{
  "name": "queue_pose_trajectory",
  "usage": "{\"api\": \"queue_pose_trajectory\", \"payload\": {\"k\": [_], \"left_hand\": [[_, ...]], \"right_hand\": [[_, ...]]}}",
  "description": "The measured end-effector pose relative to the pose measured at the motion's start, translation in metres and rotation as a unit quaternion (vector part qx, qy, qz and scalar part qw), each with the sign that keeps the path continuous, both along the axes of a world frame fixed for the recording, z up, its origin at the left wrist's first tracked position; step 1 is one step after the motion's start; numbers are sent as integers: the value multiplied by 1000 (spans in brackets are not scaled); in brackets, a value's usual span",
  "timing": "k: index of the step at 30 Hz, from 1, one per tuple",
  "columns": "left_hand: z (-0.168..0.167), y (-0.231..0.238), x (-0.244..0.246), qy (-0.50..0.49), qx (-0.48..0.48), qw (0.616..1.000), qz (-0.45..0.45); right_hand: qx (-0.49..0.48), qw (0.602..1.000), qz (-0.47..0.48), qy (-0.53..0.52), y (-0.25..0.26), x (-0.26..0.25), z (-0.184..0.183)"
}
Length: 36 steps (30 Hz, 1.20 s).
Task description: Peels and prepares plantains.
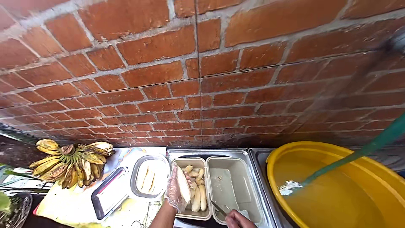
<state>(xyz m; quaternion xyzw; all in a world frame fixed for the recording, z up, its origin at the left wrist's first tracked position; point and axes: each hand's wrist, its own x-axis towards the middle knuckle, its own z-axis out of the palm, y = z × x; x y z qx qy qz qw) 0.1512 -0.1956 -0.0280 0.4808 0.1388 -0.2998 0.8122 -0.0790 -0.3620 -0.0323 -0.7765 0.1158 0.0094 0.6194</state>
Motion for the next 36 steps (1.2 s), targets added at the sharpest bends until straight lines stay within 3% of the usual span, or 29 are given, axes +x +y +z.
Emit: {"api": "queue_pose_trajectory", "payload": {"k": [3, 7, 10, 13, 27, 36], "left_hand": [[56, 12, -3, 8, -67, 995, 67], [93, 36, 7, 0, -138, 980, 142], [112, 55, 14, 20, -251, 959, 132], [132, 72, 19, 51, -303, 945, 110], [143, 114, 44, 83, -214, 958, 170], [142, 129, 44, 91, -184, 968, 147]], "right_hand": [[52, 997, 26, -50, 35, 42, 20], [146, 984, 39, -99, 92, 84, 47], [172, 975, 31, -141, 126, 100, 58], [168, 968, 46, -178, 149, 107, 66], [75, 974, 49, -209, 198, 131, 75], [20, 980, 23, -198, 215, 149, 65]]}}
